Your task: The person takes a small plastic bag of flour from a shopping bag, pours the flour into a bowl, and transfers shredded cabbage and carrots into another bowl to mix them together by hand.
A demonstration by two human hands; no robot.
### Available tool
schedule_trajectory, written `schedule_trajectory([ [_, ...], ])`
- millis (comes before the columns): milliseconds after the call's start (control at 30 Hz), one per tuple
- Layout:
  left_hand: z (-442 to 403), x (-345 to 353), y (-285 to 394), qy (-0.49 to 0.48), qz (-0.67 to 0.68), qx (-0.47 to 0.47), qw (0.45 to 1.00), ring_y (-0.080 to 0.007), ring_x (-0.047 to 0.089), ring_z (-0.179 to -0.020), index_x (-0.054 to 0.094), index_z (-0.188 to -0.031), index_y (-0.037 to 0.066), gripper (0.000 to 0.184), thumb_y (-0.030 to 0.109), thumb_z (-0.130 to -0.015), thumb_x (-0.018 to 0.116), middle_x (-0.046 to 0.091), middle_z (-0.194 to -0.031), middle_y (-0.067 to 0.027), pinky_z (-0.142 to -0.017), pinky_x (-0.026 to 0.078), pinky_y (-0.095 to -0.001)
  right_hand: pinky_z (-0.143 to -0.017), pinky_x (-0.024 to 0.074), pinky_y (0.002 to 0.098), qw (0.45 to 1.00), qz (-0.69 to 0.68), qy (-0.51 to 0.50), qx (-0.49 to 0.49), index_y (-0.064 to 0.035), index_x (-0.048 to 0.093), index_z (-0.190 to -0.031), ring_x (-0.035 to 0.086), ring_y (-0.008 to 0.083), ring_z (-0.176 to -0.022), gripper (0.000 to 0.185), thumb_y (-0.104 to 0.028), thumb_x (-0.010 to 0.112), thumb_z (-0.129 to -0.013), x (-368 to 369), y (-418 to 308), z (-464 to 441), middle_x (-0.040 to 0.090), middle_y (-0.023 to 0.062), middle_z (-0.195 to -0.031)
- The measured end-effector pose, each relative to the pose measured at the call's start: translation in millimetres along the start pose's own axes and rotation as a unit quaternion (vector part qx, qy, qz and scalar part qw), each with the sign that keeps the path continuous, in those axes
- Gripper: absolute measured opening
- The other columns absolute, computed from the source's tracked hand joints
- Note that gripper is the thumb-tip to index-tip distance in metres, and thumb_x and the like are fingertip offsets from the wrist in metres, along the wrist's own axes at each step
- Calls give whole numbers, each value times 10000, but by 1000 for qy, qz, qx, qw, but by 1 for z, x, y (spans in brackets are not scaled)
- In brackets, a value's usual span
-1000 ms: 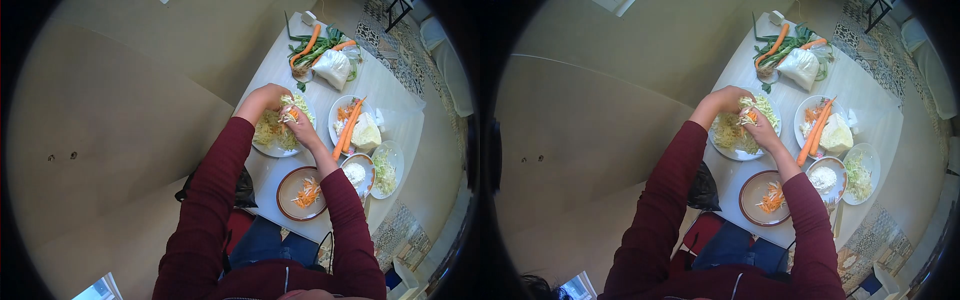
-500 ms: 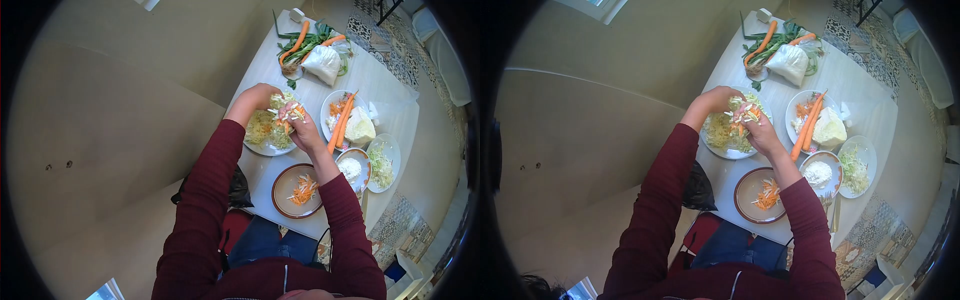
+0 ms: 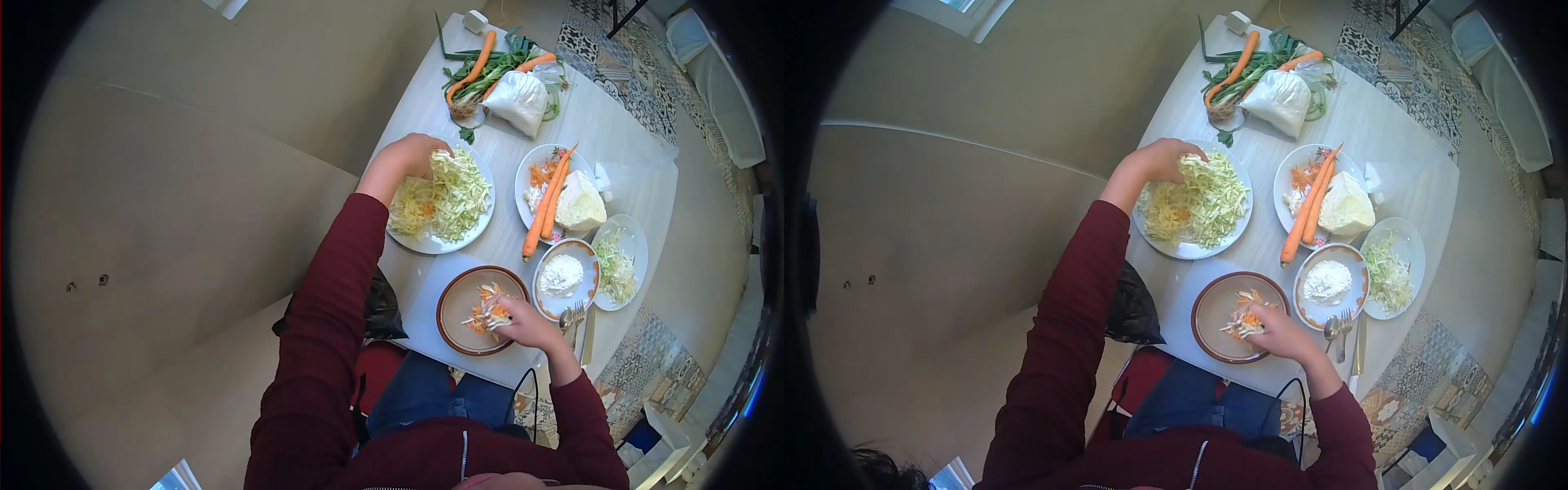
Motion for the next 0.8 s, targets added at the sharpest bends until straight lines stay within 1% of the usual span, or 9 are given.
schedule_trajectory([
  [67, -1, 0, -1, -2, 1, 4, 1000, -289, 586, -1064, 607, -1201, 258, 655, -17, -615, 712, 612, -1172, -124, -926, 480, -367, -943, 430, 347, 989, 146, 0, 16, -36, 546, -1145, 557, 279, -1105, 377, -146, 672, -807, 6, -2, 3, 587, 139, -1141],
  [100, 0, -1, -1, -2, 1, 7, 1000, -288, 587, -1063, 607, -1201, 258, 655, -17, -616, 710, 611, -1174, -124, -925, 481, -366, -969, 416, 380, 987, 154, 3, 36, -40, 537, -1183, 527, 344, -1130, 425, -128, 670, -789, 7, -11, 4, 556, 183, -1195],
  [200, 1, -3, -1, -11, 16, -9, 1000, -283, 587, -1065, 604, -1206, 261, 657, -19, -621, 707, 609, -1181, -122, -927, 480, -366, -907, 455, 389, 978, 198, 64, -34, -39, 604, -1097, 581, 336, -1032, 313, -106, 643, -794, 4, -20, 4, 613, 176, -1088],
  [300, 2, -5, 0, -15, 32, -21, 999, -279, 585, -1067, 599, -1212, 264, 662, -19, -624, 707, 608, -1183, -119, -928, 479, -367, -811, 498, 388, 977, 204, 59, 14, -64, 655, -1000, 624, 327, -906, 247, -74, 659, -754, -7, -26, 0, 656, 149, -950],
  [400, 0, -4, -2, -16, 19, -9, 1000, -278, 583, -1071, 593, -1219, 269, 667, -17, -627, 708, 603, -1191, -120, -931, 477, -367, -741, 509, 392, 963, 258, 65, 39, -70, 684, -921, 640, 312, -799, 193, -64, 660, -730, -12, -27, -7, 663, 131, -831],
  [500, -1, -2, -3, -11, 15, -6, 1000, -280, 582, -1073, 590, -1222, 273, 672, -12, -626, 712, 604, -1185, -122, -931, 478, -371, -733, 500, 392, 940, 324, 24, 100, -90, 690, -925, 632, 301, -814, 229, -63, 665, -700, -15, -37, -14, 654, 117, -864],
  [600, -2, -1, -3, -10, 5, -5, 1000, -291, 579, -1072, 590, -1222, 272, 675, -1, -620, 727, 608, -1170, -124, -922, 481, -378, -725, 490, 385, 948, 316, 45, -8, -90, 680, -922, 612, 294, -848, 240, -71, 673, -683, -12, -33, -11, 618, 109, -896],
  [700, -2, 0, -2, -7, -7, -1, 1000, -300, 584, -1057, 591, -1219, 271, 684, 3, -608, 741, 616, -1147, -126, -912, 483, -384, -735, 481, 385, 966, 255, 34, -37, -83, 662, -934, 585, 298, -868, 229, -85, 672, -705, -16, -45, -25, 571, 106, -922],
  [800, -2, -1, 1, -9, -9, 3, 1000, -305, 591, -1039, 593, -1216, 272, 690, 0, -600, 745, 624, -1131, -131, -903, 485, -383, -756, 467, 379, 935, 276, 168, -147, -69, 643, -949, 558, 302, -862, 238, -150, 696, -732, -17, -64, -70, 535, 118, -881],
])
Point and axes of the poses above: each hand's wrist, its own z-axis away from the middle knuckle, its own x-axis out of the palm, y = z × x, the point moved 2 cm from there along -z, towards the middle knuckle
